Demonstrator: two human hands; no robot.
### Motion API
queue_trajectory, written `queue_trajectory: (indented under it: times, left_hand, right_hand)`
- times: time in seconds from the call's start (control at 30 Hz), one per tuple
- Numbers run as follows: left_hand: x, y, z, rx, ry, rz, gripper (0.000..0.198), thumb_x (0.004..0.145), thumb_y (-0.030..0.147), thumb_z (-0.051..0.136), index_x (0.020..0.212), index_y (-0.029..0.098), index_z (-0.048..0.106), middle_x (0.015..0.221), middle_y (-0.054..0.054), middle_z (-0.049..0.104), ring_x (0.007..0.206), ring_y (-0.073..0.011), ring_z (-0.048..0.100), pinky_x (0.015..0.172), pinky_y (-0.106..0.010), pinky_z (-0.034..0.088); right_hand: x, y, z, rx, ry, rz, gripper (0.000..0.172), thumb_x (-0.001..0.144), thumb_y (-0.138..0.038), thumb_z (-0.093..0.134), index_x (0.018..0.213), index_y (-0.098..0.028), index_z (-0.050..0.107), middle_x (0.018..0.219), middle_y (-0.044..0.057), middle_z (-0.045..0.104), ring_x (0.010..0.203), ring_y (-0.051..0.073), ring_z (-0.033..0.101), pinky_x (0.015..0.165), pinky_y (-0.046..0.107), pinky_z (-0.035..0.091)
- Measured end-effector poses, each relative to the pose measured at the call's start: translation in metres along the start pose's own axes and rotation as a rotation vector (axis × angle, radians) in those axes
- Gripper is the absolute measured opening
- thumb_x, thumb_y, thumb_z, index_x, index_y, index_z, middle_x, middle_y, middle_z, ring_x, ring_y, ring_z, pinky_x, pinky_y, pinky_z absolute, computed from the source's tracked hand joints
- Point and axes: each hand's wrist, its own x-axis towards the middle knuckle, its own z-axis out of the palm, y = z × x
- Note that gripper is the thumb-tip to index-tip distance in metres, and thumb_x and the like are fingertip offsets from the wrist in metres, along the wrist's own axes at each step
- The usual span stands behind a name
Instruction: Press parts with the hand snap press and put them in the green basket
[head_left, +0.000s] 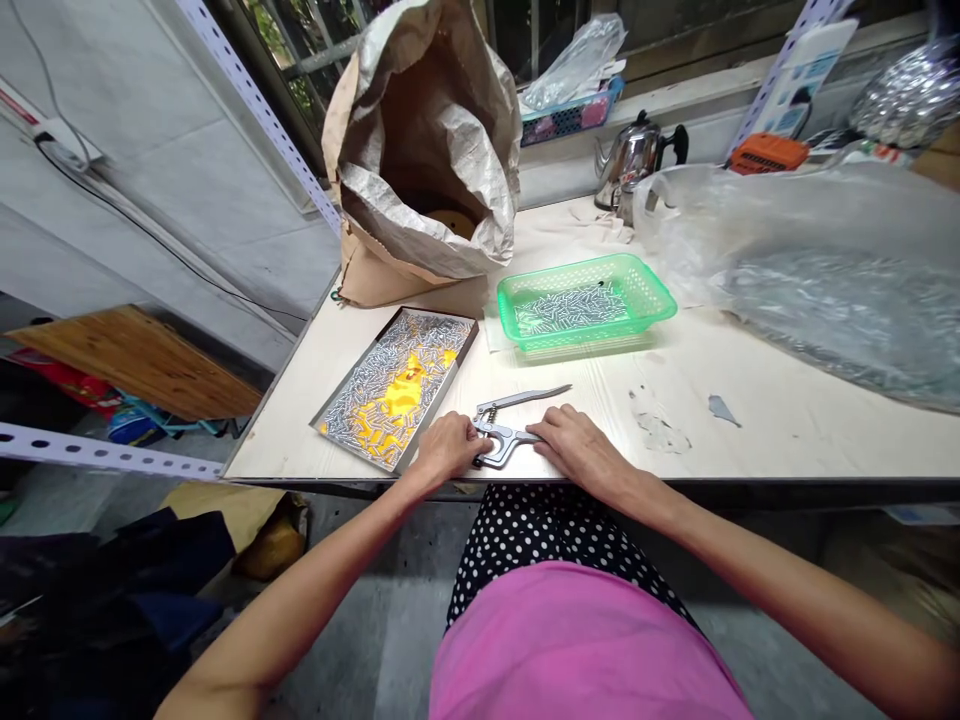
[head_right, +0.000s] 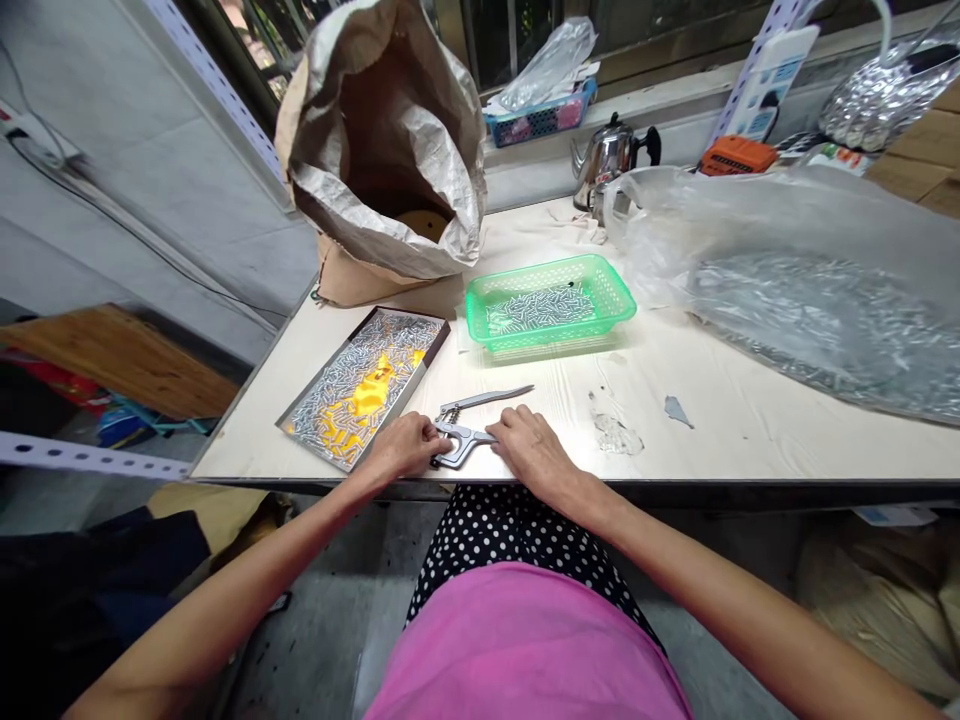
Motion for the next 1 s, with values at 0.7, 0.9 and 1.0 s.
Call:
queue_trajectory:
  times: [0.7, 0.9, 1.0]
  left_hand:
    - [0.047, 0.061, -0.138, -0.631, 0.752, 0.603, 0.041, 0.084, 0.036, 0.066, 0.122, 0.021, 0.064, 0.103, -0.005, 0.067, 0.078, -0.011, 0.061, 0.067, -0.022, 0.05]
    - [0.067, -0.007, -0.13, -0.056, 0.6, 0.261, 0.02, 0.087, 0.026, 0.058, 0.084, 0.015, 0.075, 0.082, -0.005, 0.071, 0.076, -0.0165, 0.061, 0.068, -0.025, 0.042]
    - [0.072, -0.045, -0.098, 0.101, 0.355, -0.04, 0.027, 0.088, 0.024, 0.052, 0.078, 0.013, 0.074, 0.078, -0.008, 0.071, 0.075, -0.0179, 0.062, 0.063, -0.025, 0.037]
  right_hand:
    - [0.002, 0.015, 0.034, -0.101, 0.358, 0.053, 0.013, 0.095, -0.016, 0.049, 0.09, -0.018, 0.061, 0.082, 0.005, 0.055, 0.077, 0.02, 0.048, 0.067, 0.032, 0.035]
    - [0.001, 0.016, 0.035, -0.094, 0.357, 0.026, 0.015, 0.096, -0.016, 0.047, 0.09, -0.018, 0.06, 0.081, 0.006, 0.053, 0.077, 0.021, 0.048, 0.067, 0.033, 0.034]
    - [0.002, 0.018, 0.039, -0.099, 0.382, 0.001, 0.016, 0.096, -0.015, 0.045, 0.091, -0.018, 0.06, 0.08, 0.005, 0.053, 0.075, 0.021, 0.048, 0.067, 0.033, 0.033]
